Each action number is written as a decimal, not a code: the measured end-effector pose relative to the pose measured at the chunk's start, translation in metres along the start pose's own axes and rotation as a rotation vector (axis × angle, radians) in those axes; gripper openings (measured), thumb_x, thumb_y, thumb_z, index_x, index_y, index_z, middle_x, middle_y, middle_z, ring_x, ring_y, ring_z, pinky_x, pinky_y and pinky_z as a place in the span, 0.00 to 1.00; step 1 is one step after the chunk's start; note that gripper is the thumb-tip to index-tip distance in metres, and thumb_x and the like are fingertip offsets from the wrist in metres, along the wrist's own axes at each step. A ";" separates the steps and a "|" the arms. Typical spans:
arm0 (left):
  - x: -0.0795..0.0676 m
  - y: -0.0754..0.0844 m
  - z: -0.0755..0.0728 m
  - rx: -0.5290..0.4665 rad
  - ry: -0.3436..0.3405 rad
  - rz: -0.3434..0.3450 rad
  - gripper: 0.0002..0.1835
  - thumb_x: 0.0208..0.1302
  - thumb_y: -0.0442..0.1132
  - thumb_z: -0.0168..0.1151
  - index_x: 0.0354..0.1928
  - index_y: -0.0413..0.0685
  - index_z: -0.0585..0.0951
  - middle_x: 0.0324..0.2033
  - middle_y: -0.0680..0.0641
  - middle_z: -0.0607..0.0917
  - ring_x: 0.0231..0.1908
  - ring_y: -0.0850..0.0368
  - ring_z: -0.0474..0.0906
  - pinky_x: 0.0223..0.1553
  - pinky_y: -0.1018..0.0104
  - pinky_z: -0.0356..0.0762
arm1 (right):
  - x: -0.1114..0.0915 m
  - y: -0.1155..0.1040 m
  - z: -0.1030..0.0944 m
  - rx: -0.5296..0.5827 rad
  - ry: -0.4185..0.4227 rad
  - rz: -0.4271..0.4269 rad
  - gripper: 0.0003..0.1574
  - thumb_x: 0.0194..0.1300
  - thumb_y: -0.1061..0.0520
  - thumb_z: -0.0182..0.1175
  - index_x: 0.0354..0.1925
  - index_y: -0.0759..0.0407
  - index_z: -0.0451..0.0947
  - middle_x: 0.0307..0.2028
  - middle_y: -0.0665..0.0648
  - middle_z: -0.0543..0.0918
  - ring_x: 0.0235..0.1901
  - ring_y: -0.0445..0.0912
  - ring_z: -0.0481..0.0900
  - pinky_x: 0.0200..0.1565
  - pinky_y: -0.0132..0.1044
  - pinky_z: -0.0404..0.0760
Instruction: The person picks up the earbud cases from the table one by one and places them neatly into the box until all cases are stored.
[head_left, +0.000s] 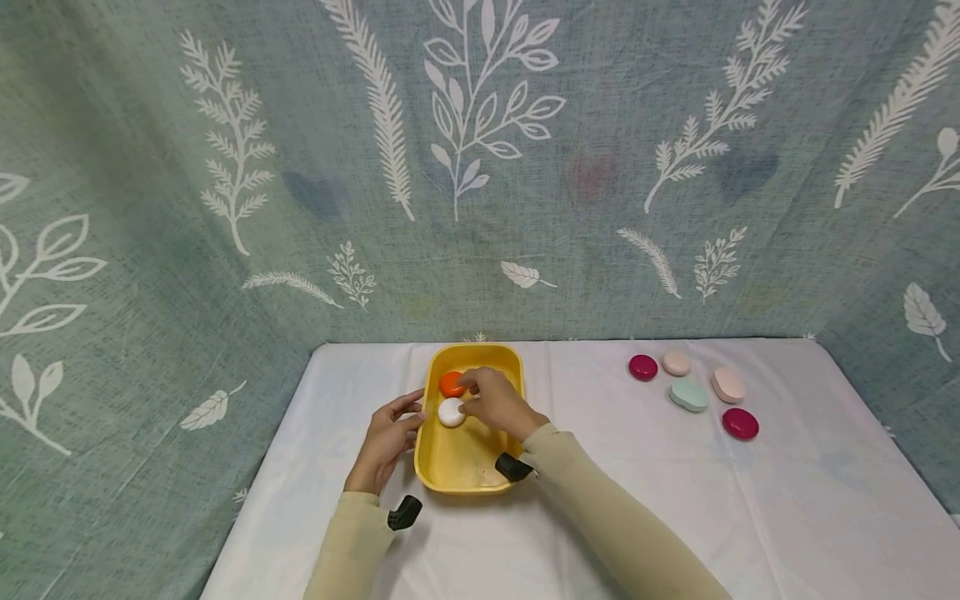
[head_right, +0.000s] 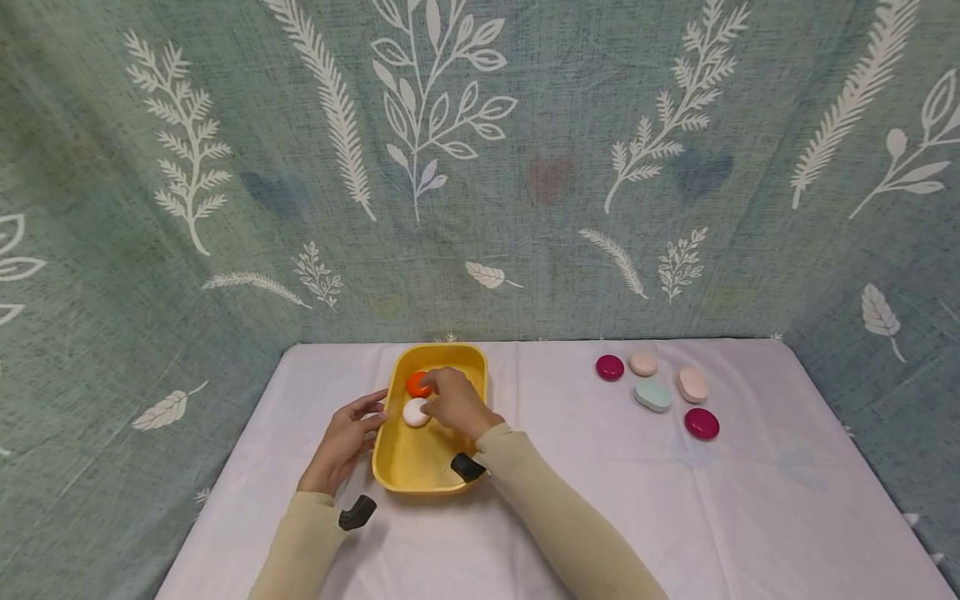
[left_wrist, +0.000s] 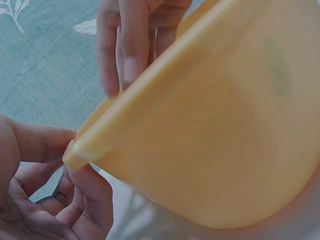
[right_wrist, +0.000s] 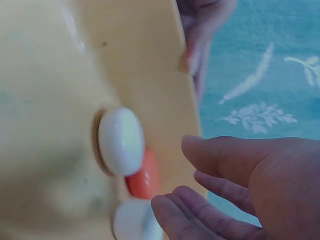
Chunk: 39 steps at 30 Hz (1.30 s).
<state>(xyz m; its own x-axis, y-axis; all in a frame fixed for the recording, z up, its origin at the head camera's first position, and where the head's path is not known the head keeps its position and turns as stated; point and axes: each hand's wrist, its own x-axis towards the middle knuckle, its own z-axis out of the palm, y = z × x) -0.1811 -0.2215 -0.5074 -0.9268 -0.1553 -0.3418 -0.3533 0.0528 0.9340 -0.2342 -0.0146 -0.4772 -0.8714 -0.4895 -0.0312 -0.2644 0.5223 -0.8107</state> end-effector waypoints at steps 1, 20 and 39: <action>0.000 0.000 0.000 0.001 -0.001 0.001 0.25 0.76 0.29 0.59 0.72 0.47 0.78 0.55 0.40 0.76 0.29 0.58 0.75 0.28 0.70 0.77 | -0.003 0.000 -0.004 0.017 0.004 0.001 0.24 0.65 0.69 0.71 0.60 0.70 0.82 0.56 0.67 0.84 0.56 0.61 0.83 0.58 0.51 0.83; -0.002 -0.001 -0.001 -0.004 0.000 -0.007 0.25 0.77 0.30 0.59 0.73 0.46 0.77 0.56 0.40 0.76 0.31 0.57 0.76 0.30 0.70 0.78 | -0.074 0.058 -0.078 0.134 0.368 0.010 0.24 0.64 0.73 0.69 0.58 0.70 0.81 0.56 0.70 0.82 0.57 0.61 0.83 0.54 0.45 0.87; -0.003 0.000 -0.001 -0.008 -0.008 -0.006 0.25 0.77 0.29 0.59 0.73 0.46 0.76 0.56 0.41 0.76 0.32 0.57 0.76 0.30 0.69 0.78 | -0.142 0.136 -0.130 0.004 0.523 0.100 0.22 0.65 0.74 0.67 0.57 0.76 0.79 0.54 0.74 0.82 0.55 0.67 0.83 0.54 0.51 0.85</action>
<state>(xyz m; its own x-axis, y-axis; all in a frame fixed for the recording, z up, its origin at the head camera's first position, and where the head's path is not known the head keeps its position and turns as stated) -0.1779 -0.2215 -0.5062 -0.9256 -0.1481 -0.3483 -0.3580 0.0441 0.9327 -0.2002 0.2166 -0.5069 -0.9822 -0.0237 0.1862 -0.1688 0.5451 -0.8212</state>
